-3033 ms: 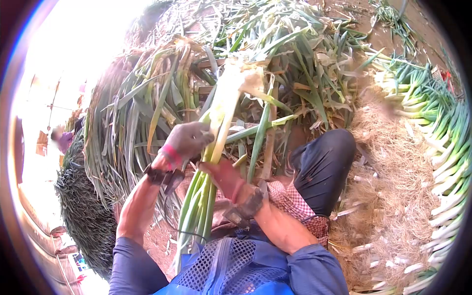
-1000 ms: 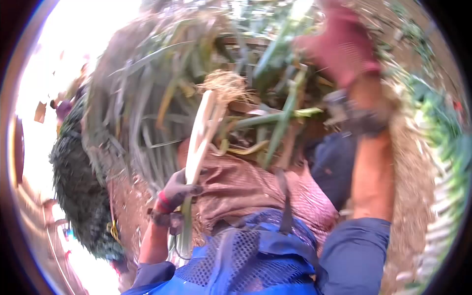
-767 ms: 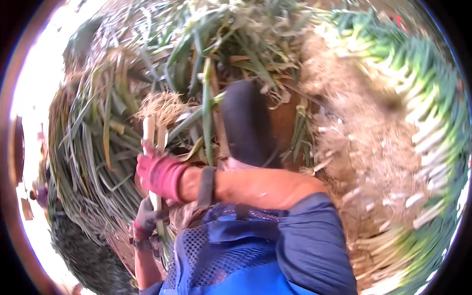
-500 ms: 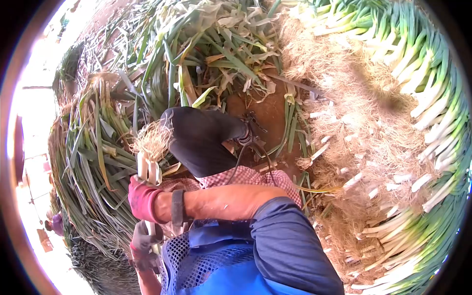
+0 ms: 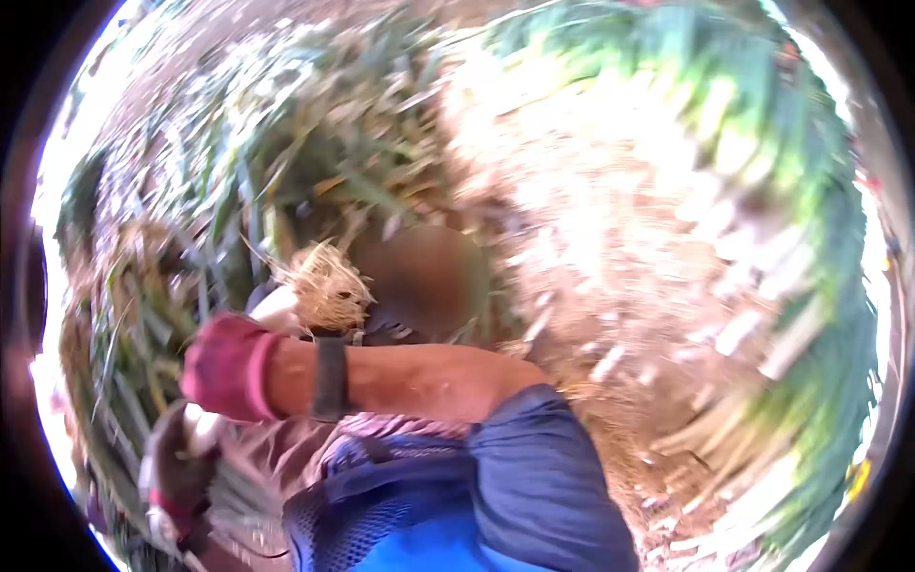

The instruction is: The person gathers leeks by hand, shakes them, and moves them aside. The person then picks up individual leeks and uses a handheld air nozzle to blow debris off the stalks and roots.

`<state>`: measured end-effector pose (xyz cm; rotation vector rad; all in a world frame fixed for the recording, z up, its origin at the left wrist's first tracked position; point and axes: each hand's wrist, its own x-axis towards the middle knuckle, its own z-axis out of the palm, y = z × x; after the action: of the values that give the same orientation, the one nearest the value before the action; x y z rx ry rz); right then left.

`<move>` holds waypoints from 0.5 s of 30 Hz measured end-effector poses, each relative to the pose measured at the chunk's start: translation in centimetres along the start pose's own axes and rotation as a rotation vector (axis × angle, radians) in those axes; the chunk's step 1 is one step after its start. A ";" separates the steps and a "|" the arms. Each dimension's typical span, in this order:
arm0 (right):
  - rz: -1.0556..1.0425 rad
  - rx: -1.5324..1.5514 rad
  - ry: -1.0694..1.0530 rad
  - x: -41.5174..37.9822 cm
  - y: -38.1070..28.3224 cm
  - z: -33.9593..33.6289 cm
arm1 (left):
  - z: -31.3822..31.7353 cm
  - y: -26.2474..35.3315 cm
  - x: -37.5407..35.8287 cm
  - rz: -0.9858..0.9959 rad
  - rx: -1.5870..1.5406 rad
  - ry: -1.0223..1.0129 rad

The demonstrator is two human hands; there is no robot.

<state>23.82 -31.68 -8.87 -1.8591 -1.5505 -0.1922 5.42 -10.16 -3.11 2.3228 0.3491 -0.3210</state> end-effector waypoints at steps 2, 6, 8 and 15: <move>-0.012 -0.182 0.046 0.7 1.2 -7.0 | -0.9 2.7 2.2 0.354 0.291 0.332; -0.115 -0.516 0.581 -4.1 2.1 -20.3 | -2.2 10.9 3.8 0.699 0.624 0.763; 0.068 -0.813 0.473 -7.7 1.6 -27.2 | -1.4 11.1 3.9 0.798 0.599 0.727; 0.949 -0.890 1.109 -25.6 -6.9 -40.7 | 0.8 -3.1 13.2 0.593 0.153 0.374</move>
<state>23.20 -76.04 10.84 -2.2142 0.2905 -1.3156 16.59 -6.57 -10.03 2.5026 -0.2028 0.3923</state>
